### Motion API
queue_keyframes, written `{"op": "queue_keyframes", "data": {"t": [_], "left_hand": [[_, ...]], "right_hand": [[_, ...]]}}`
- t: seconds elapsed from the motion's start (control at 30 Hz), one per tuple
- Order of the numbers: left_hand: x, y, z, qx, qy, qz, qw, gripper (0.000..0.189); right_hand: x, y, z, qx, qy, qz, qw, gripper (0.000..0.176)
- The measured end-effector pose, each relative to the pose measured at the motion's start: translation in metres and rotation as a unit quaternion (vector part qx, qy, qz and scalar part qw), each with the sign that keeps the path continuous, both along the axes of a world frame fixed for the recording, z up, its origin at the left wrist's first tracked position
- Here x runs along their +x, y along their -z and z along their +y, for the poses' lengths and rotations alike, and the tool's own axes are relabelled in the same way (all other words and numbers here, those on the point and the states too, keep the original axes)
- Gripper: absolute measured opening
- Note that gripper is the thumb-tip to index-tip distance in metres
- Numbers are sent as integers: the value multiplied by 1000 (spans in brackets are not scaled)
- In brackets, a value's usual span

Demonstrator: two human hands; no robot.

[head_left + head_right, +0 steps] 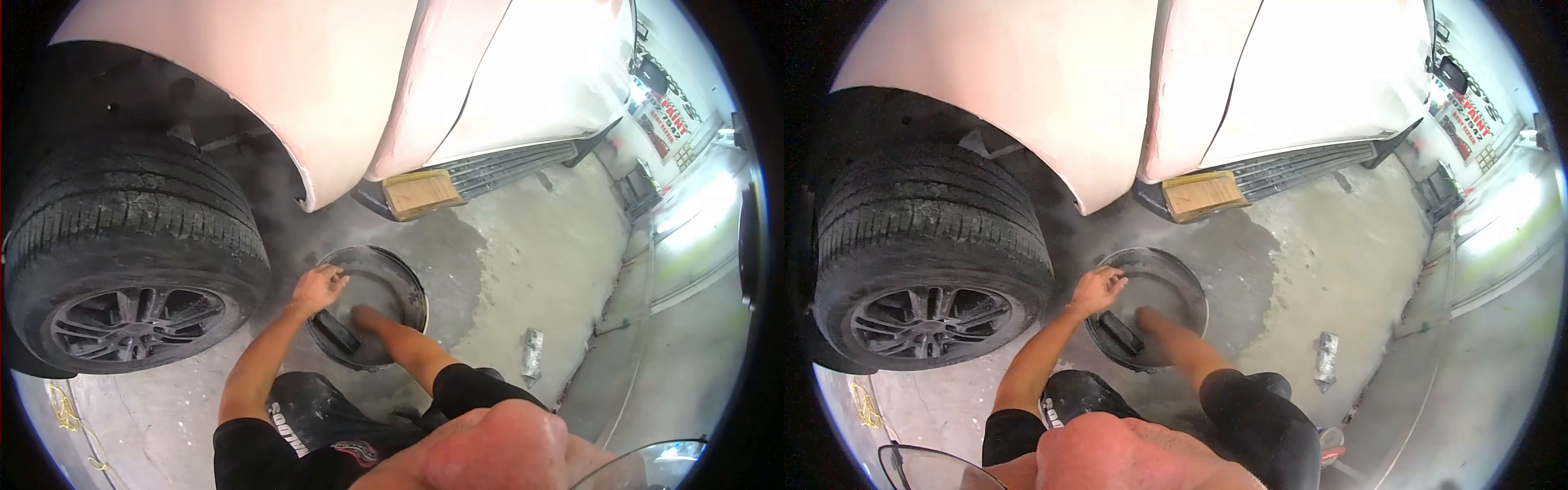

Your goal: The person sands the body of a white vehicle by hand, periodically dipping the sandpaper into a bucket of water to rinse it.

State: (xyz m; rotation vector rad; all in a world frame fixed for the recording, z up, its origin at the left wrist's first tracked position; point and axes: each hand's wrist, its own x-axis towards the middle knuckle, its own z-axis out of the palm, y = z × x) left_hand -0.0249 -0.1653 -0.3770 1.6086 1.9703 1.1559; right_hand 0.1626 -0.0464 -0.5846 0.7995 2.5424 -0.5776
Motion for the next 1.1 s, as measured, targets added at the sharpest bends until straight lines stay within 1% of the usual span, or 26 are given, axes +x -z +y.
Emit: {"op": "queue_keyframes", "data": {"t": [0.1, 0.17, 0.2, 0.3, 0.37, 0.4, 0.43, 0.47, 0.5, 0.53, 0.6, 0.63, 0.67, 0.7, 0.73, 0.77, 0.8, 0.87, 0.93, 1.0, 1.03, 1.1], "left_hand": [[1, 6, 0, -7, 4, -12, 1000, 33], [1, 1, 0, -28, -4, -7, 1000, 33], [0, 1, 0, -20, -9, -14, 1000, 32], [-1, 3, 0, 11, -14, -29, 999, 30], [-2, 2, -1, 56, -9, -29, 998, 27], [-2, 0, 0, 55, -11, -40, 998, 26], [-2, -2, 0, 54, -13, -52, 997, 25], [-3, -3, -2, 53, -15, -64, 996, 25], [-3, -5, -3, 79, -17, -77, 994, 21], [-3, -6, -4, 81, -12, -86, 993, 21], [-4, -5, -5, 80, -5, -105, 991, 19], [-5, -4, -5, 81, -4, -105, 991, 19], [-6, -4, -4, 81, -3, -105, 991, 18], [-6, -1, -3, 83, -3, -104, 991, 17], [-5, 4, -2, 100, -2, -99, 990, 17], [-5, 10, -1, 117, -1, -94, 989, 17], [-4, 14, 0, 134, -1, -88, 987, 17], [-3, 10, -3, 122, -10, -89, 989, 18], [-1, 9, -6, 117, -15, -96, 988, 18], [-3, 7, -5, 127, -15, -105, 986, 18], [-6, 6, -3, 124, -12, -98, 987, 17], [-7, 4, -6, 123, -9, -79, 989, 17]], "right_hand": [[8, -33, -12, -40, -133, -142, 980, 26], [9, -10, -13, -6, -116, -70, 991, 24], [8, -11, -16, 10, -109, -33, 993, 23], [6, -23, -3, 12, -27, 78, 997, 27], [-2, 6, 24, 15, -43, 57, 997, 30], [2, -14, 33, 9, -48, 64, 997, 30], [4, -48, 32, 3, -53, 71, 996, 31], [3, -94, 25, -4, -58, 78, 995, 31], [4, -149, 17, 1, -72, 110, 991, 33], [6, -205, 12, 6, -87, 141, 986, 34], [20, -283, 22, 37, -160, 216, 962, 41], [21, -327, 18, 99, -146, 239, 955, 44], [21, -384, 8, 181, -162, 208, 948, 44], [22, -437, 2, 261, -178, 176, 932, 45], [25, -472, 9, 370, -236, 197, 876, 46], [22, -513, 5, 466, -249, 180, 830, 48], [14, -558, -5, 548, -272, 137, 779, 49], [-3, -624, 2, 641, -349, 165, 663, 48], [-14, -667, 2, 741, -370, 108, 550, 47], [-23, -688, 9, 774, -352, 69, 522, 55], [-27, -694, 15, 781, -334, 39, 526, 55], [-39, -702, 13, 774, -353, 39, 523, 43]]}}
